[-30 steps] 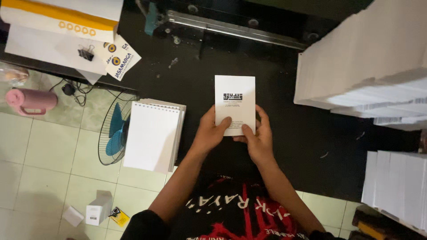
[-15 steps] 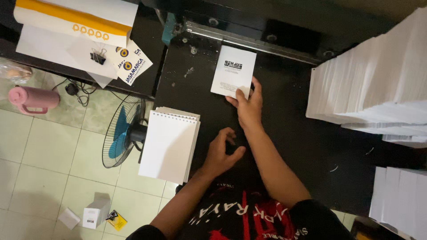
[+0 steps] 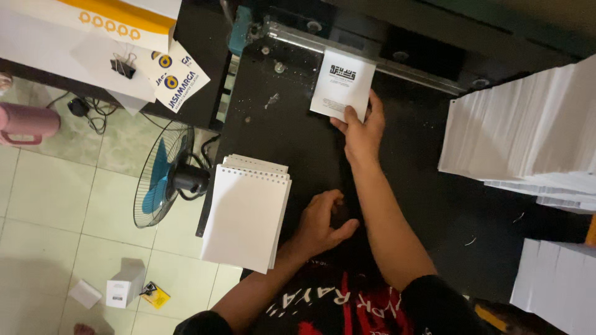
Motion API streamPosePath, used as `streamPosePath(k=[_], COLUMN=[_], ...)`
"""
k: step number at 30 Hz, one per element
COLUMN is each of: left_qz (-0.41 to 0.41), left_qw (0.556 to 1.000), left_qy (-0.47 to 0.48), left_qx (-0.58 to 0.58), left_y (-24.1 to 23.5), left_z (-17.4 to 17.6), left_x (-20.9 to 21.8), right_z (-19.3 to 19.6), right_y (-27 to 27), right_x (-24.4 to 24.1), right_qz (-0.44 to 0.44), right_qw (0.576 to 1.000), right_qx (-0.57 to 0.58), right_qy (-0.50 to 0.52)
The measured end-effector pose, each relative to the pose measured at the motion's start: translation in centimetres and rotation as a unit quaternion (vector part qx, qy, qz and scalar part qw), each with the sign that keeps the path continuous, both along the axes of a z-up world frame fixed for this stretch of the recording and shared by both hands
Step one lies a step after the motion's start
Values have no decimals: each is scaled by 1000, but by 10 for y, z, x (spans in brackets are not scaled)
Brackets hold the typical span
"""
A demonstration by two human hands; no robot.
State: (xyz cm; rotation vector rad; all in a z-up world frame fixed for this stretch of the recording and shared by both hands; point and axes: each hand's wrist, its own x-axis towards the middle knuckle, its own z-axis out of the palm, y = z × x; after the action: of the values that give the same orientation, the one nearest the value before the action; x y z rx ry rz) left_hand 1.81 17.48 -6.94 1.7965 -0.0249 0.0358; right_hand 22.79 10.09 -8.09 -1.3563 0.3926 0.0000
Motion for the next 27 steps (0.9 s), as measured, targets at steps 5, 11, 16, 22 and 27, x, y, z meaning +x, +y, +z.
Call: streamPosePath(k=[5,11,16,22,27], left_qz=[-23,-36,-56,-72,-77], left_qw=[999,999,997,995,995], left_qy=[-31,-40,-49,-36,-26], left_qx=[-8,-2,38,59,66], left_y=[3,-3,-4,-4,-4], left_z=[9,6,16,10,14], left_x=[5,6,8,7,10], right_z=[9,2,15,7,8], right_y=[1,0,5,1,2], right_x=[0,3,0,4,3], right_qz=[6,-1,-3,4,1], right_qw=[1000,1000,1000,1000,1000], right_qx=[-10,-21,-22,-15,-14], right_qy=[-3,6,11,14,1])
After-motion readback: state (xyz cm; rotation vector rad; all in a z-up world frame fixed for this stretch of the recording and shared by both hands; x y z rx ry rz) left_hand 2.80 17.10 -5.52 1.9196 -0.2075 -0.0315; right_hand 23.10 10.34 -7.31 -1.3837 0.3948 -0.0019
